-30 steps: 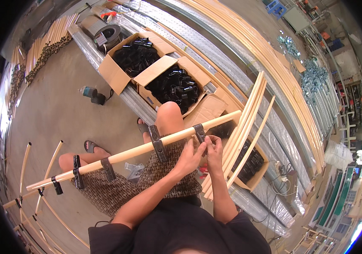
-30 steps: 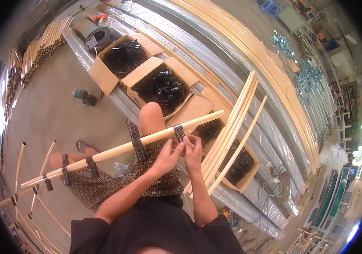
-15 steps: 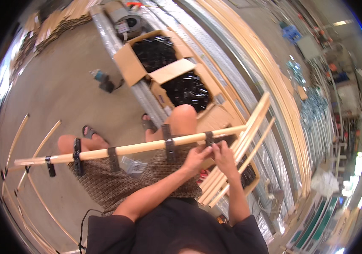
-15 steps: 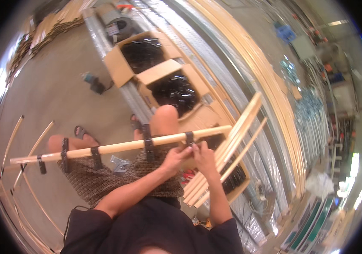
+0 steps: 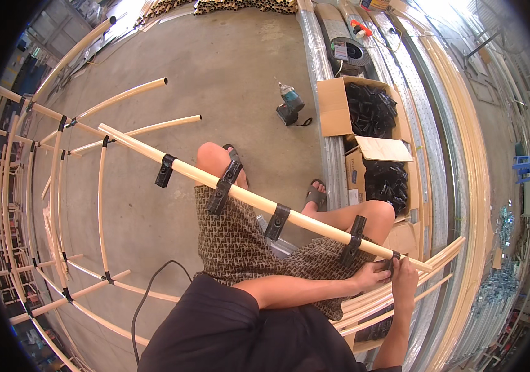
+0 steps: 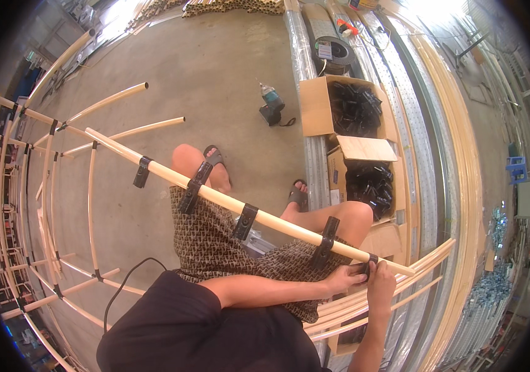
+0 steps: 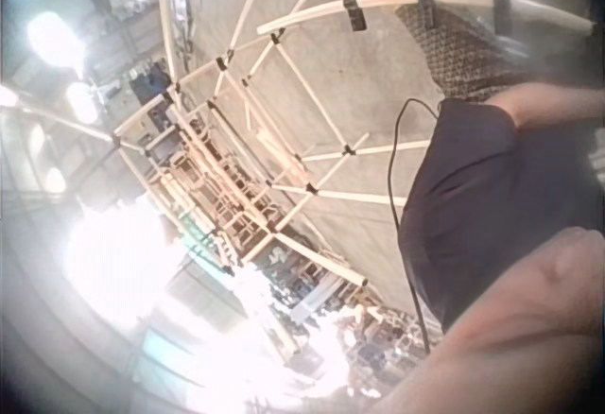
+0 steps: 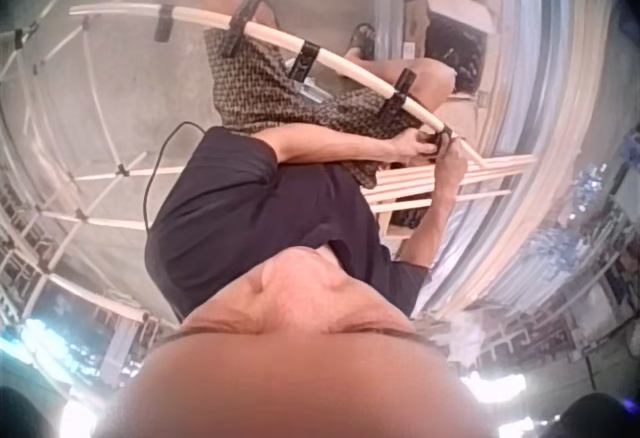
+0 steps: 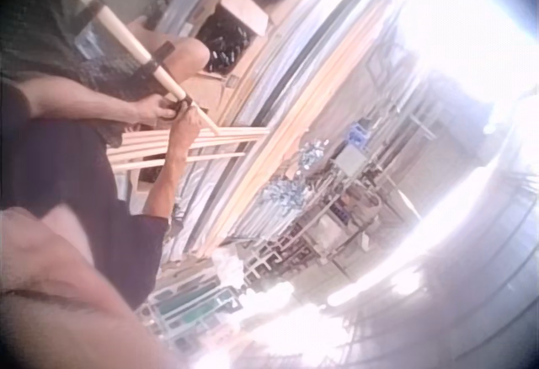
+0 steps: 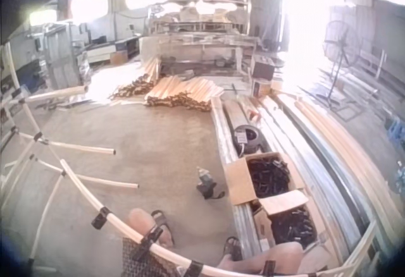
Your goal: The person attaches black plastic connectors to a long wooden pole by hand, pulling several additional connectors from a cardboard box on the floor to continue the assembly.
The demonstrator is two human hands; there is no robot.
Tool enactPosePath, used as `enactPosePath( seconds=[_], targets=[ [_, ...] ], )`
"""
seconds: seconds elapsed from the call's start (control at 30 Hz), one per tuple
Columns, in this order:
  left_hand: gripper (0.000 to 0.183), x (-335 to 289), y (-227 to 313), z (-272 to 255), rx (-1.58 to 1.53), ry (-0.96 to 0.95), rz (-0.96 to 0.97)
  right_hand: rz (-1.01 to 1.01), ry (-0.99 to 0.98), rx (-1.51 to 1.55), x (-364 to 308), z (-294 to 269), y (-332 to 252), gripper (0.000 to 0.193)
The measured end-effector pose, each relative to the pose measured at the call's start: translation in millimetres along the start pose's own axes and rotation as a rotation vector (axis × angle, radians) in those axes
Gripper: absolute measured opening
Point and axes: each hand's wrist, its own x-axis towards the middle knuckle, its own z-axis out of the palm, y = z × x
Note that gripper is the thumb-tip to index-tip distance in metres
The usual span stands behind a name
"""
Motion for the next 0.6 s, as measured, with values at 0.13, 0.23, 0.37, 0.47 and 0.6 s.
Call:
enactPosePath(
  seconds=[0.13, 0.23, 0.37, 0.47, 0.6],
  targets=[
    [0.046, -6.3, 14.7, 7.7, -0.043, -0.006, -0.005, -0.007, 0.038, 0.302, -2.5, -19.9, -12.1, 0.018],
    [0.043, -8.6, 16.7, 10.2, -0.053, -0.002, -0.017, -0.004, 0.028, 0.175, -3.0, -12.3, -8.0, 0.017],
    [0.041, -6.4, 9.4, 7.3, -0.072, -0.016, -0.02, 0.029, 0.026, 0.271, -6.6, -17.9, -16.7, 0.021],
    [0.042, -13.2, 16.5, 11.1, -0.054, 0.0, -0.04, 0.015, 0.045, 0.249, -8.5, -14.8, -12.0, 0.024],
    [0.049, -16.3, 15.0, 5.6, 0.246, 0.081, 0.085, 0.084, 0.043, 0.163, -5.5, -13.0, -12.9, 0.023]
  ],
)
